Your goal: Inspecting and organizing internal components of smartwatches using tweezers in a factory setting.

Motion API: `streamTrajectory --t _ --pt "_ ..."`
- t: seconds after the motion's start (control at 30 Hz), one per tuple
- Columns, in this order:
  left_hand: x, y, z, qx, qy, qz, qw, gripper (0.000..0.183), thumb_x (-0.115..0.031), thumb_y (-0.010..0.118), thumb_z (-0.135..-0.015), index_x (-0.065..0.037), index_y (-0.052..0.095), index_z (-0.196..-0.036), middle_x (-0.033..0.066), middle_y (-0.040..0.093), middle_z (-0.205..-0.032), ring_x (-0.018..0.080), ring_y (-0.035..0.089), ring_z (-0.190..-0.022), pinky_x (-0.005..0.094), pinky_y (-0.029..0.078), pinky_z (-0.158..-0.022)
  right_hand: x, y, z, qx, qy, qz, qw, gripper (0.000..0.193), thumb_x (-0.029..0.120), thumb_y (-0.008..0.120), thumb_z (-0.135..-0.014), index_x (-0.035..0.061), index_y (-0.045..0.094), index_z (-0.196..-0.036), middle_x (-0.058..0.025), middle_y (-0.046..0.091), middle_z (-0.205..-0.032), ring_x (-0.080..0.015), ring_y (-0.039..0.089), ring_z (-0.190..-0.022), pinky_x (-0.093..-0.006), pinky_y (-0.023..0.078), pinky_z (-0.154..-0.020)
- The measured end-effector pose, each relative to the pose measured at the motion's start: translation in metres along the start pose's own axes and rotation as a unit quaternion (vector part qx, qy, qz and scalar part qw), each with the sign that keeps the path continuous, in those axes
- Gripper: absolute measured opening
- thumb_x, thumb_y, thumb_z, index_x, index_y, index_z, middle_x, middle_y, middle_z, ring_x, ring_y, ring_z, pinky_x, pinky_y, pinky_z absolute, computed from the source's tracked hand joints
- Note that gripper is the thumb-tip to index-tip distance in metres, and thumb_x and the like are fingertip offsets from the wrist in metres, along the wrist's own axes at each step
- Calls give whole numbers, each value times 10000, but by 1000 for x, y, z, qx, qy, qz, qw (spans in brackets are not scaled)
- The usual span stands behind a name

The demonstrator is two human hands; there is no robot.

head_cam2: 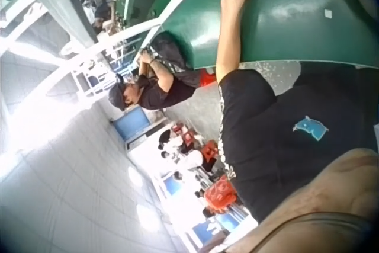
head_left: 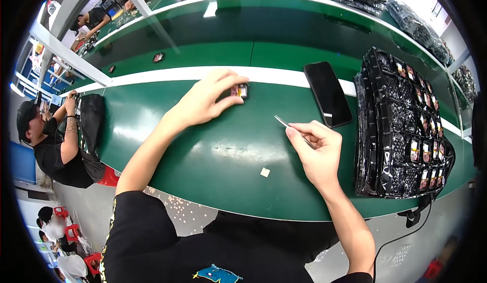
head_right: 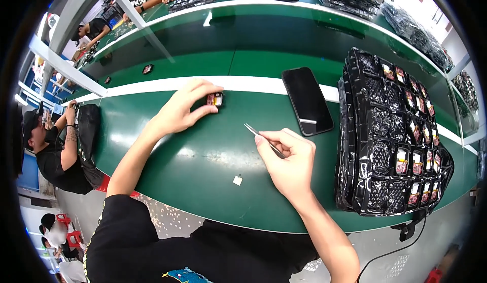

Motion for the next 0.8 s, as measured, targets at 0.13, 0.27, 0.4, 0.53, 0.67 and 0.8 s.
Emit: streamTrajectory --t 0.13,0.27,0.4,0.53,0.67,0.8 --pt "-50 19 19 82 65 -51 993 443 -279 872 -924 -160 781 -1341 65 627 -1156 258 629 -1013 397 526 -904 0 3 -1 10 -17 3 1000 125 -8 831 -967 -58 845 -1080 -10 707 -825 -4 582 -688 -197 425 -582" --pt "-55 15 19 79 25 -53 995 661 -431 974 -775 -107 760 -1309 83 636 -1162 288 631 -1008 423 522 -906 1 1 -2 11 -1 -1 1000 112 -26 816 -978 -70 839 -1079 -13 715 -852 -10 621 -722 -183 456 -610" --pt "-42 12 25 91 5 34 995 669 -334 988 -778 -106 752 -1361 68 670 -1195 282 621 -1095 410 486 -987 6 2 -1 15 7 -2 1000 111 -38 818 -978 -63 841 -1084 19 683 -836 12 588 -716 -177 416 -593" --pt "-32 14 28 89 -12 94 992 570 -200 969 -793 -109 778 -1322 47 676 -1139 265 619 -1081 391 482 -985 6 5 0 21 8 18 1000 115 -46 825 -969 -59 841 -1082 36 653 -814 21 558 -700 -178 379 -580" --pt "-31 18 29 66 11 100 993 574 -152 971 -781 -93 773 -1316 55 691 -1154 260 616 -1034 381 503 -910 7 8 2 29 0 25 999 99 -59 829 -955 -62 837 -1054 36 649 -797 20 541 -680 -180 363 -576" --pt "-46 20 28 114 -55 202 971 587 -170 974 -784 -88 770 -1328 66 733 -1187 226 596 -952 353 490 -831 4 6 3 52 -56 49 996 111 -86 825 -915 -65 835 -1024 11 658 -764 14 499 -626 -192 328 -538"
Point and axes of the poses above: each hand's wrist, its own z-axis away from the middle knuckle, its own y-axis out of the palm, x = y × z, the point moved 2 cm from there along -z, towards the middle knuckle
